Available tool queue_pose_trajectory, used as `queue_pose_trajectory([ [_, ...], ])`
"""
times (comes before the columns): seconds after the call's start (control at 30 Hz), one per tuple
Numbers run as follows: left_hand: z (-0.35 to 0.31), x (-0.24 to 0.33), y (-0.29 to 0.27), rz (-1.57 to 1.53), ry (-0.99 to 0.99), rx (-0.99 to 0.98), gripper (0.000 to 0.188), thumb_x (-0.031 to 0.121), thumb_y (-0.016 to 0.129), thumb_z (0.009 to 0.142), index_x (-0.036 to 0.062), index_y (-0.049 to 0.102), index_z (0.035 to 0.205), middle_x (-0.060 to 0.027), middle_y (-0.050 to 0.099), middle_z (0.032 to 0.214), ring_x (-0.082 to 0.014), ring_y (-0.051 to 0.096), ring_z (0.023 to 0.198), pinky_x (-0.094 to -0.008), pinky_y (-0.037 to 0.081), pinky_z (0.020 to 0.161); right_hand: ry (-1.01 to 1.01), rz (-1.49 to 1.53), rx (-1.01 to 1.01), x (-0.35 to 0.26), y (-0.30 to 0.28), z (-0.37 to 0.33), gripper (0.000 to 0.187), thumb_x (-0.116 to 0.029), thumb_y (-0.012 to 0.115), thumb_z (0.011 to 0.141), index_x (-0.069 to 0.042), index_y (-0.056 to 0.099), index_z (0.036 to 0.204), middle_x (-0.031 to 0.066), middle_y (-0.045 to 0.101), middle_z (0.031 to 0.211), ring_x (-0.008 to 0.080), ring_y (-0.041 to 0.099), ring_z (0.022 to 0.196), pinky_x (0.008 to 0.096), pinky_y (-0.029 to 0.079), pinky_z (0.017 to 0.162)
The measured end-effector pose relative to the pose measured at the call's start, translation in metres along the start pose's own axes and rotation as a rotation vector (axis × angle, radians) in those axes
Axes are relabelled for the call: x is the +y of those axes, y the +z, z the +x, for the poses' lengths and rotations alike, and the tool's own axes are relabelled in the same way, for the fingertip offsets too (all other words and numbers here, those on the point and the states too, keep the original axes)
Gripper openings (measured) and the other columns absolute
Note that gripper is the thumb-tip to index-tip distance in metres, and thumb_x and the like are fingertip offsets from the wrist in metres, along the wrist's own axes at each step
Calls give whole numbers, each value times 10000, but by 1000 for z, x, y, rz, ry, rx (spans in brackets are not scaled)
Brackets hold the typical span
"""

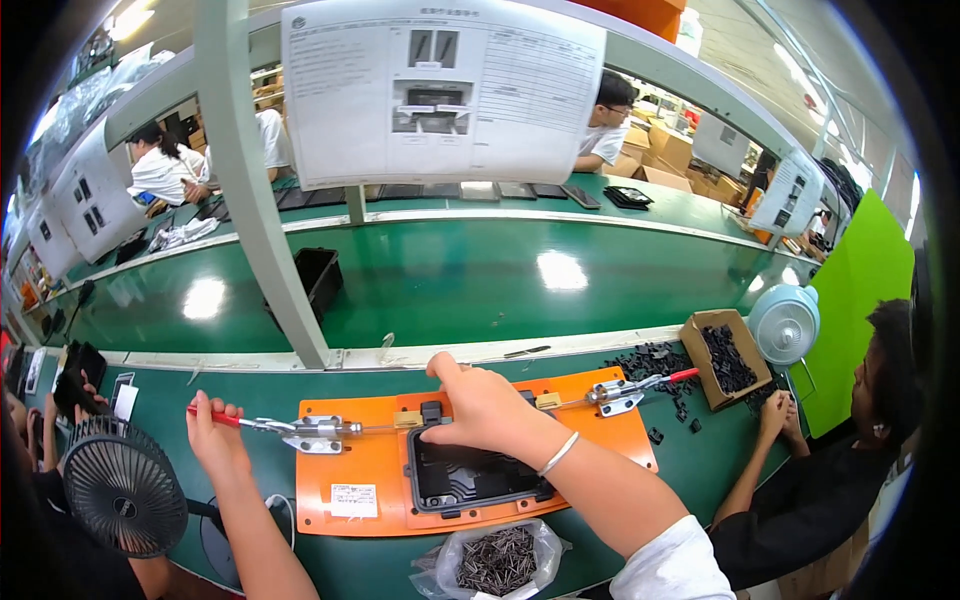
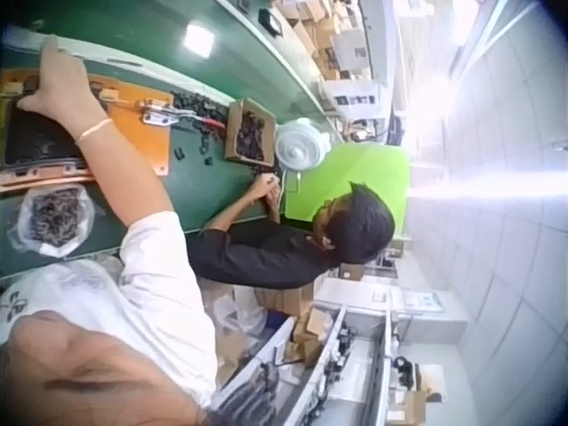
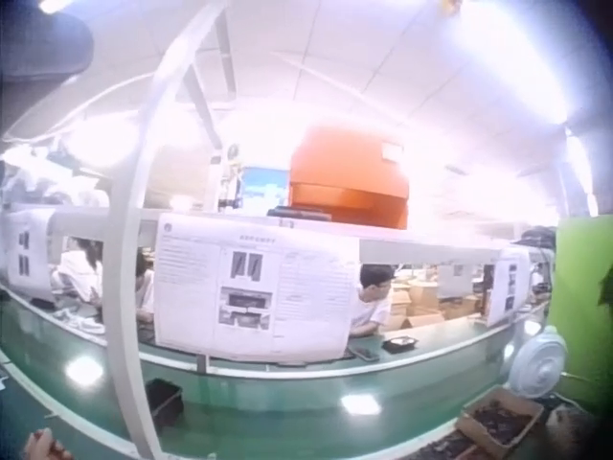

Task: Assembling small black clips onto a plastic component housing using a manual toggle clamp jig on a factory assembly line.

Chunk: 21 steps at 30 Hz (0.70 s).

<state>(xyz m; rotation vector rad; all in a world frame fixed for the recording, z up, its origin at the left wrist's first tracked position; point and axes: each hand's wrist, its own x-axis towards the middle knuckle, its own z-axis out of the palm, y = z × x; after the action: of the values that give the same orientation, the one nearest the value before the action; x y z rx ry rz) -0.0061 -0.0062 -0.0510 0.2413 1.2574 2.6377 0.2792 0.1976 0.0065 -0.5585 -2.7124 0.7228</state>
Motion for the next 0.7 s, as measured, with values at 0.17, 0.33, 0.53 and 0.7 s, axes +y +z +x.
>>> queue_pose_trajectory([
  [0.17, 19, -13, -30, -55, -78, 16, 143, 194, 576, 942, 115, 505, 1037, -23, 550, 851, -136, 526, 740, -371, 440, 724, 19, 19, 27, -1, 0, 0, 648, -305, 824, 664, -46, 392, 1072, 201, 628, 908, 384, 632, 846, 428, 502, 730],
  [0.33, 20, -19, -33, 647, 329, 398, 396, 118, 584, 913, 92, 457, 1288, -77, 504, 1161, -202, 537, 940, -381, 406, 874, -72, 51, 158, 1, 11, -2, 590, -283, 821, 663, -36, 420, 1018, 185, 613, 854, 386, 616, 783, 443, 494, 684],
  [0.53, -91, 21, 104, 828, 608, -535, 157, 28, 599, 839, 17, 611, 995, -89, 587, 949, -221, 561, 929, -318, 422, 850, -182, 46, 227, 15, -17, -36, 548, -339, 792, 717, -27, 521, 1076, 155, 609, 1055, 338, 594, 955, 437, 423, 899],
  [0.7, -128, -8, 181, 946, 536, -1199, 193, 19, 685, 756, -3, 627, 940, -130, 612, 889, -307, 597, 835, -366, 461, 770, 238, 452, 1120, 77, -78, -118, 119, -38, 704, 799, -50, 595, 846, 22, 621, 793, 109, 595, 729, 244, 474, 706],
])
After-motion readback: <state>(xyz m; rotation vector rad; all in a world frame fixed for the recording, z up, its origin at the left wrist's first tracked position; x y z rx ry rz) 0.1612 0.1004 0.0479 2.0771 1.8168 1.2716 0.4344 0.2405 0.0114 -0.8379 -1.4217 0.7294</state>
